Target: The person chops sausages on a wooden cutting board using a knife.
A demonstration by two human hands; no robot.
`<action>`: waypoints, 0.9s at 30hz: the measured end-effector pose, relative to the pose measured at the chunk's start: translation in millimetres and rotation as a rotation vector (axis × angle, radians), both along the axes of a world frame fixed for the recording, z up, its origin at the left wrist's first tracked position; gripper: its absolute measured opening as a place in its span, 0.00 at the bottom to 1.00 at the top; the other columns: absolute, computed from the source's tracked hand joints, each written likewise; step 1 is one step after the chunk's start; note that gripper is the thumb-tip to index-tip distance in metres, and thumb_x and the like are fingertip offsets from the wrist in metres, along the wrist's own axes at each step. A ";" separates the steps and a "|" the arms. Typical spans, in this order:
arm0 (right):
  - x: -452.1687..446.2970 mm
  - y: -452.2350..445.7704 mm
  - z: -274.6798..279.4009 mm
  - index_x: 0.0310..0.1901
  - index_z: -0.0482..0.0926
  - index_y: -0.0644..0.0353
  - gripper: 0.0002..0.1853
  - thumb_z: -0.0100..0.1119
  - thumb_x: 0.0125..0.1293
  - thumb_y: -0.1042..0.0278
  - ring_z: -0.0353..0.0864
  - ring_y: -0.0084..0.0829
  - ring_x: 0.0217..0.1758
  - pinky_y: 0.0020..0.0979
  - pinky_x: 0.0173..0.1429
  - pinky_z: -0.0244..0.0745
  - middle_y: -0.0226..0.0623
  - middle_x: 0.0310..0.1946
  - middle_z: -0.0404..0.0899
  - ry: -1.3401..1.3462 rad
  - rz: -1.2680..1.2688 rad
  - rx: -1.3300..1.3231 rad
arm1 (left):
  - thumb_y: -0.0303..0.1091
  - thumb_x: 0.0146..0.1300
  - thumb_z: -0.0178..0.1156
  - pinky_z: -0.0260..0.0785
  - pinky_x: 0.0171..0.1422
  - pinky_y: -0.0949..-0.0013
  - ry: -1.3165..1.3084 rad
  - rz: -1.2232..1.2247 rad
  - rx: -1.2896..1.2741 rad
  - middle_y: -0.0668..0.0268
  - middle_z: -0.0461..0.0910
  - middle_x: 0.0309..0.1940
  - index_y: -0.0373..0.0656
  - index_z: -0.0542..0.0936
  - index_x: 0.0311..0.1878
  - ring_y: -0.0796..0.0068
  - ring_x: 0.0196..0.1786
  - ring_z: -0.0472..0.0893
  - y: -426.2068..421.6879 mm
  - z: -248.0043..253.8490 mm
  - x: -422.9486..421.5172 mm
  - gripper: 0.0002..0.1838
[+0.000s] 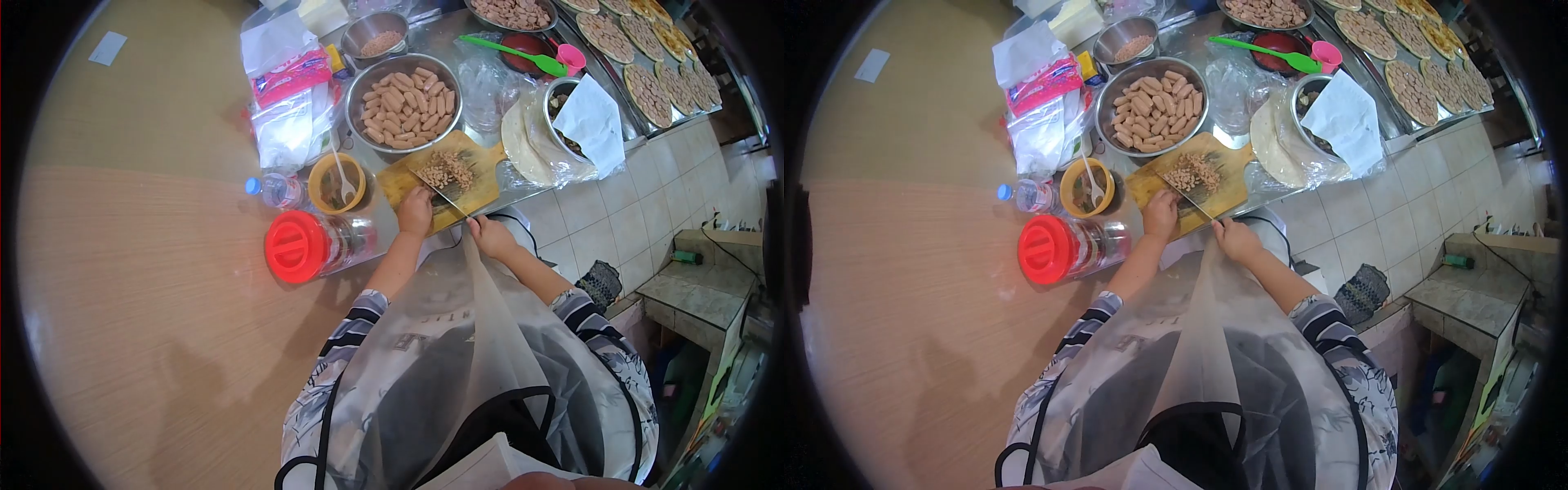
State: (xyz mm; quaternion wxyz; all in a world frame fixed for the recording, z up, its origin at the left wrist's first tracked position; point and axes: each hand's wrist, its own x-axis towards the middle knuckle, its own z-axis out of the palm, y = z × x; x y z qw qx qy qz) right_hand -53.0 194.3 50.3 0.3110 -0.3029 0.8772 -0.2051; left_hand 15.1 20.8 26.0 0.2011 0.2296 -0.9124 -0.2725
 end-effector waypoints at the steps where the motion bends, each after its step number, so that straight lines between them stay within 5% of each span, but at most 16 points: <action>1: -3.3 0.4 4.5 0.35 0.67 0.64 0.23 0.32 0.62 0.49 0.73 0.53 0.33 0.48 0.38 0.66 0.56 0.27 0.74 -0.012 0.019 -0.002 | 0.24 0.44 0.54 0.66 0.35 0.62 0.021 -0.012 -0.032 0.60 0.73 0.26 0.40 0.75 0.23 0.59 0.31 0.74 -1.1 -2.2 -0.3 0.02; 7: 5.1 21.0 38.0 0.36 0.67 0.64 0.22 0.32 0.62 0.49 0.73 0.53 0.33 0.48 0.38 0.66 0.56 0.27 0.74 -0.053 0.062 0.071 | 0.23 0.43 0.52 0.66 0.38 0.61 -0.126 0.032 0.002 0.59 0.72 0.26 0.40 0.75 0.24 0.58 0.34 0.73 -1.9 -1.3 -0.8 0.04; 17: -1.1 3.3 -6.2 0.33 0.67 0.64 0.22 0.32 0.62 0.50 0.73 0.53 0.31 0.47 0.37 0.67 0.55 0.24 0.74 -0.002 0.033 -0.102 | 0.24 0.42 0.54 0.67 0.36 0.63 -0.063 0.045 -0.016 0.60 0.73 0.24 0.42 0.76 0.23 0.59 0.31 0.74 -3.3 -1.7 -1.9 0.03; 20: 6.0 14.1 37.0 0.33 0.67 0.64 0.23 0.32 0.62 0.50 0.73 0.54 0.31 0.48 0.37 0.66 0.56 0.24 0.73 -0.035 0.051 0.020 | 0.24 0.42 0.54 0.67 0.35 0.63 -0.099 0.075 -0.044 0.59 0.73 0.23 0.41 0.76 0.22 0.59 0.29 0.74 -3.5 -4.7 -0.4 0.02; 27: 14.1 9.9 0.2 0.32 0.67 0.64 0.22 0.32 0.62 0.50 0.72 0.54 0.30 0.48 0.36 0.66 0.56 0.24 0.73 -0.015 0.007 -0.029 | 0.24 0.42 0.54 0.66 0.36 0.62 -0.054 0.067 0.030 0.59 0.72 0.24 0.41 0.76 0.22 0.59 0.32 0.73 -3.5 -3.5 0.9 0.02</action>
